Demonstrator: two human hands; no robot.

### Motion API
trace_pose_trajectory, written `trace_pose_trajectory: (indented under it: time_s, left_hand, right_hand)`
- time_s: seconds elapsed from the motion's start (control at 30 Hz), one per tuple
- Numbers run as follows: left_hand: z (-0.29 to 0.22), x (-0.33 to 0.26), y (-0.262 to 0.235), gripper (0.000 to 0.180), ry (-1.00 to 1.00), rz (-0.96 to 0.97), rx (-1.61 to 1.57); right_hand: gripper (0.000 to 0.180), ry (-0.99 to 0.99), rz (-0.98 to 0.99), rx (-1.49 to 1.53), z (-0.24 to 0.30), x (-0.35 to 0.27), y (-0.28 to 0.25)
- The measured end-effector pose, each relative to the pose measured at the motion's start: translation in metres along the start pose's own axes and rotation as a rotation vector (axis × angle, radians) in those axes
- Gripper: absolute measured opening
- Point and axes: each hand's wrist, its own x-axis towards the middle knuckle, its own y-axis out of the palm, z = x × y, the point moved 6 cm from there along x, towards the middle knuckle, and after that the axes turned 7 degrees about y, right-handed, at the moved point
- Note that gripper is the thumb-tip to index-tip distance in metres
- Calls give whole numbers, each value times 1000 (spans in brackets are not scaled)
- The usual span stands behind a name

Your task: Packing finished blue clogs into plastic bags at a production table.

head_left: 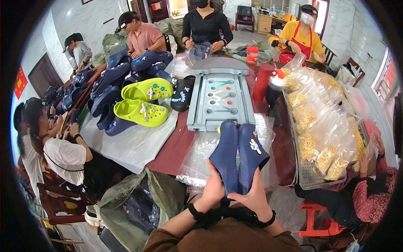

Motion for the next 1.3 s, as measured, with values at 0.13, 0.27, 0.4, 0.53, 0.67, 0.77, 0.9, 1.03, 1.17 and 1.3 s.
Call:
trace_pose_trajectory:
  time_s: [0.13, 0.27, 0.4, 0.53, 0.67, 0.77, 0.9, 1.03, 1.17, 1.3]
  left_hand:
    - [-5, 2, 14, 125, -2, -4, 6]
    - [-18, 8, 22, 117, 18, -28, 20]
    - [-16, 8, 28, 123, 18, 48, -96]
    - [-31, 4, 27, 131, 194, 67, -364]
    - [-12, 3, 37, 117, 214, 36, -426]
    - [-13, 3, 31, 111, 233, 66, -436]
    - [-25, -5, -8, 77, 245, 23, -317]
    - [-29, -7, -53, 54, 443, -118, 105]
    - [-8, -9, -54, 73, 481, 9, 370]
    - [15, -8, -48, 80, 493, 115, 469]
  right_hand:
    - [143, 57, -31, -64, -4, -10, -4]
    - [147, 100, -148, -261, -11, -28, -3]
    - [138, 59, -200, -376, 1, -29, -14]
    - [117, 135, -282, -508, -2, -30, -31]
    - [116, 25, -363, -645, 2, -23, -21]
    - [110, 120, -352, -510, -15, -21, -22]
    - [97, 113, -447, -341, -20, -32, -49]
    - [90, 122, -463, -160, -47, -53, -80]
    - [86, 172, -456, 162, -74, -76, -102]
    - [86, 265, -438, 575, -76, -90, -110]
